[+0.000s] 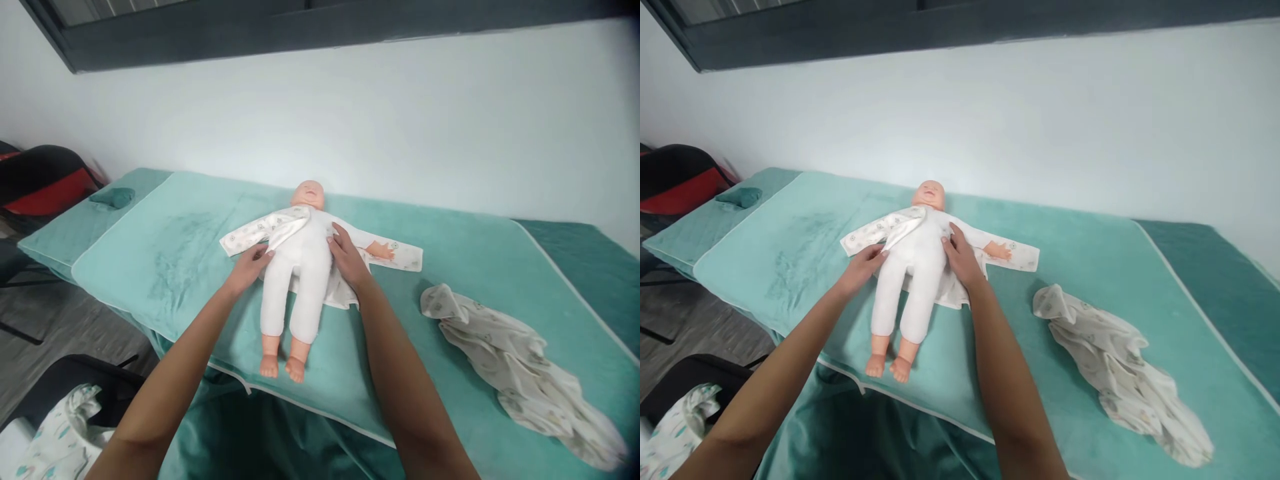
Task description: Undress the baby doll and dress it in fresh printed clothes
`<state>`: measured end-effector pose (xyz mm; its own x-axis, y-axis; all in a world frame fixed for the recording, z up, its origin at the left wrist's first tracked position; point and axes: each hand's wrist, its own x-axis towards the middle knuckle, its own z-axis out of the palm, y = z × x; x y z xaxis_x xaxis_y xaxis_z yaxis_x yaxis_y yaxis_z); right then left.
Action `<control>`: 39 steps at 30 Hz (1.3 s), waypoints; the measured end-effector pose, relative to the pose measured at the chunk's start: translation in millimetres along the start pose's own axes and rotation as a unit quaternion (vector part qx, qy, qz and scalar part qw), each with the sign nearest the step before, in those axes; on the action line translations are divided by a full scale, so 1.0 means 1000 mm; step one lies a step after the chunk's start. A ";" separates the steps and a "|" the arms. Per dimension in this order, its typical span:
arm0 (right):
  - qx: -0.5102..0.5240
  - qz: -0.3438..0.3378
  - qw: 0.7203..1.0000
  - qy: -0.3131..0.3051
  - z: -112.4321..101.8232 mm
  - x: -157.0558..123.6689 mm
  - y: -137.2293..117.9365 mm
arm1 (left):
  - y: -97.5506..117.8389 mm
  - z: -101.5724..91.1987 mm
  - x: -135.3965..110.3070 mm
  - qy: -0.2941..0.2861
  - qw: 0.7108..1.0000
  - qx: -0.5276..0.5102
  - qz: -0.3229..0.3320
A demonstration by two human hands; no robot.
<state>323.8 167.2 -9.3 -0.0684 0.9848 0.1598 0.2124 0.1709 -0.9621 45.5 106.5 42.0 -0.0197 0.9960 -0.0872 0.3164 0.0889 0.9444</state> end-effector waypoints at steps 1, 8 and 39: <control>-0.006 0.000 1.000 0.002 0.000 0.000 0.000 | -0.002 0.001 -0.001 0.002 1.000 -0.010 -0.015; -0.012 0.004 1.000 0.004 0.000 -0.001 0.000 | 0.003 0.004 -0.005 0.057 0.995 -0.064 -0.052; -0.018 0.027 0.999 0.009 -0.001 -0.008 -0.013 | -0.060 -0.085 0.077 0.181 0.859 0.466 0.113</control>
<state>322.6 157.0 2.4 -0.0378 0.9930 0.1122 0.2494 0.1181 -0.9612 -55.3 179.1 5.5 -0.0991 0.9393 0.3285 0.9693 0.0164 0.2454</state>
